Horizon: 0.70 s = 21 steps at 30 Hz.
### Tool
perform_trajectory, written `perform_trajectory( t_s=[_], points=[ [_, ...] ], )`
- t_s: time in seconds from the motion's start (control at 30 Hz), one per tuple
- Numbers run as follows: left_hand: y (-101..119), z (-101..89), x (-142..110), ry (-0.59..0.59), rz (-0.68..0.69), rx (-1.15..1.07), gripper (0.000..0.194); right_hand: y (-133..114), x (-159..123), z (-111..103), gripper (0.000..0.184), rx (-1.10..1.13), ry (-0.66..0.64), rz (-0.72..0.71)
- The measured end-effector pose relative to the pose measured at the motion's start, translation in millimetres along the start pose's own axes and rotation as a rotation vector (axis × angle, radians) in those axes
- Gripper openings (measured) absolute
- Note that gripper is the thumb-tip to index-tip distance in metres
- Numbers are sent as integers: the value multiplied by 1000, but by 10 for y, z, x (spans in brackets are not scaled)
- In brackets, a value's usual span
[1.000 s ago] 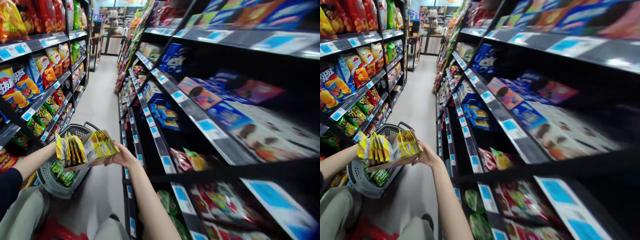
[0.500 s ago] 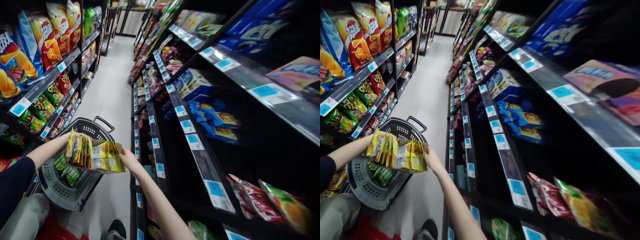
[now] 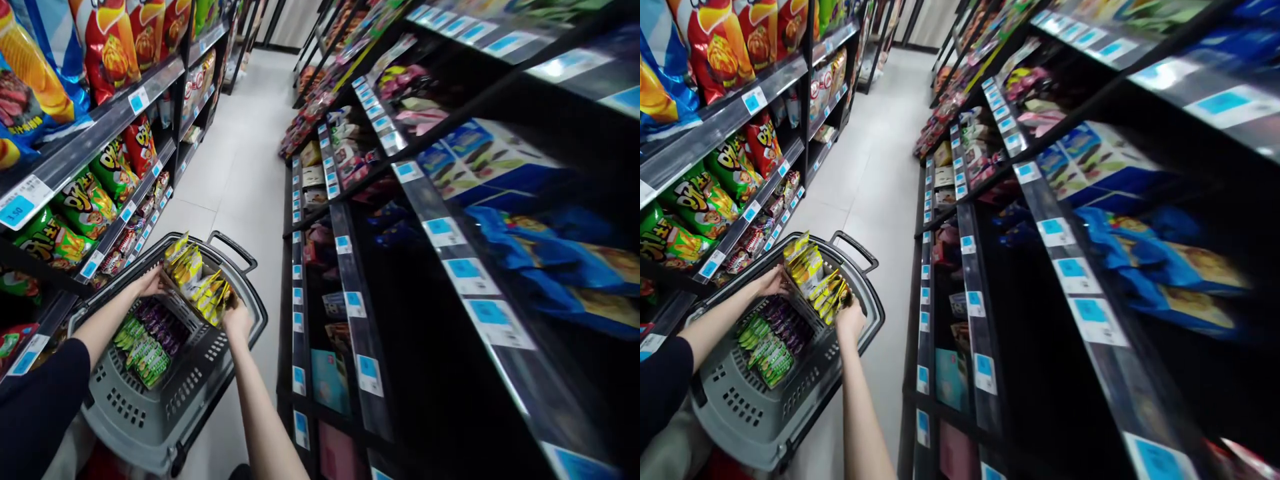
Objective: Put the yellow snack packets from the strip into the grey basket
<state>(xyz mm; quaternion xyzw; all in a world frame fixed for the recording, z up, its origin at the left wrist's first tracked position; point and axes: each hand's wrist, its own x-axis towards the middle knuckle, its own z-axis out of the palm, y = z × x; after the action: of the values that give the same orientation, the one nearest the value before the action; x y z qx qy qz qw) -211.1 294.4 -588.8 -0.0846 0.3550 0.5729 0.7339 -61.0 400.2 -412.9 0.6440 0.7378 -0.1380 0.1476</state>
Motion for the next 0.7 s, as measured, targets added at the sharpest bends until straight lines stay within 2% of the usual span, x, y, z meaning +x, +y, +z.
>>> perform_trajectory(
  t_s=[0.1, 0.17, 0.23, 0.3, 0.37, 0.43, 0.5, 0.6, 0.63, 0.7],
  points=[
    [-290, -70, 326, 165, 29, -26, 47, 24, 111, 286, 43, -12, -4, 98],
    [-449, -92, 457, 272, 16, -2, 44, 69, 215, 456, 42, -29, -23, 158],
    [-569, -124, 503, 363, -6, 56, 43, 125, 336, 629, 40, -45, -48, 198],
    [-652, -177, 442, 422, -29, 152, 41, 188, 466, 813, 37, -58, -72, 211],
    [-697, -244, 257, 449, -32, 291, 36, 255, 596, 1010, 34, -72, -94, 230],
    [-695, -306, -50, 453, 22, 470, 28, 331, 715, 1212, 33, -87, -118, 260],
    [-638, -353, -439, 435, 154, 664, 28, 418, 809, 1402, 33, -101, -144, 282],
    [-466, -421, -1007, 441, 376, 922, 45, 559, 883, 1637, 32, -125, -180, 295],
    [-400, -455, -1155, 497, 440, 1071, 49, 601, 890, 1697, 31, -137, -190, 301],
    [-286, -549, -1363, 709, 520, 1462, 56, 659, 890, 1788, 30, -165, -213, 315]
  ],
)
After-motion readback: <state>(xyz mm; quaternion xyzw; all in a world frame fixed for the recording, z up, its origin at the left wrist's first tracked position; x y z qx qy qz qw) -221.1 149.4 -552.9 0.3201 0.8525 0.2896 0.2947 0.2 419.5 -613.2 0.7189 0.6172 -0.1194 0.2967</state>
